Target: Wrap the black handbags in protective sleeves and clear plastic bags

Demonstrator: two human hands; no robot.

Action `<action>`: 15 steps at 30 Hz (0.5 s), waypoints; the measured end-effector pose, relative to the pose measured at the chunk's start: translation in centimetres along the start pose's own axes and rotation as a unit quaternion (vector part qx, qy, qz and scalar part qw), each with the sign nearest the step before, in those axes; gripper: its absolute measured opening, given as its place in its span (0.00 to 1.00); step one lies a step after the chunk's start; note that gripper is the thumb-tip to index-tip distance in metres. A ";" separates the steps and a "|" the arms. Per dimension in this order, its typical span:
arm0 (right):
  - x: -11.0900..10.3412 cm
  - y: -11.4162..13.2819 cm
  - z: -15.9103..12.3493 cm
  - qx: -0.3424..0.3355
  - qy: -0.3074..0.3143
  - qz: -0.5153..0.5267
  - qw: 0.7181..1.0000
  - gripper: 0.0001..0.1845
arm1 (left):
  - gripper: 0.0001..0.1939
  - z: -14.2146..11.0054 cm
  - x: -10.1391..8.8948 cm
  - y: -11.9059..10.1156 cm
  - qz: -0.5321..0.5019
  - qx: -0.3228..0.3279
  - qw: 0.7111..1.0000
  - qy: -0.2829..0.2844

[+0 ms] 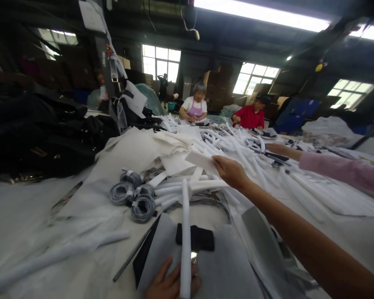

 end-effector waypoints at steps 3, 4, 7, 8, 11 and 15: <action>0.1 3.7 -5.7 0.040 0.131 0.074 0.988 0.17 | 0.21 0.3 -0.5 0.0 -0.011 -0.025 0.999 -0.019; 0.8 4.6 -7.6 0.060 0.186 0.101 0.976 0.16 | 0.21 0.4 -0.5 -0.1 -0.013 -0.027 0.999 -0.026; 4.4 5.7 -12.1 0.128 0.285 0.164 0.936 0.16 | 0.20 0.2 -0.1 -0.7 -0.029 -0.049 0.995 -0.080; 6.0 5.7 -12.9 0.151 0.300 0.177 0.925 0.16 | 0.18 0.1 0.2 -0.9 -0.040 -0.065 0.992 -0.101; 10.1 5.6 -13.5 0.198 0.315 0.204 0.905 0.19 | 0.17 -0.5 1.2 -1.3 -0.064 -0.100 0.984 -0.131; 11.1 6.2 -11.5 0.195 0.318 0.191 0.908 0.18 | 0.16 -0.6 1.1 -1.2 -0.046 -0.091 0.986 -0.128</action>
Point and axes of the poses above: each hand's wrist, its own z-axis towards the middle knuckle, its own x-axis out of the palm, y = z × x, the point moved 2 cm from there along z, towards the middle knuckle, and after that the axes turned 10 degrees about -y, right-handed, at the moved point
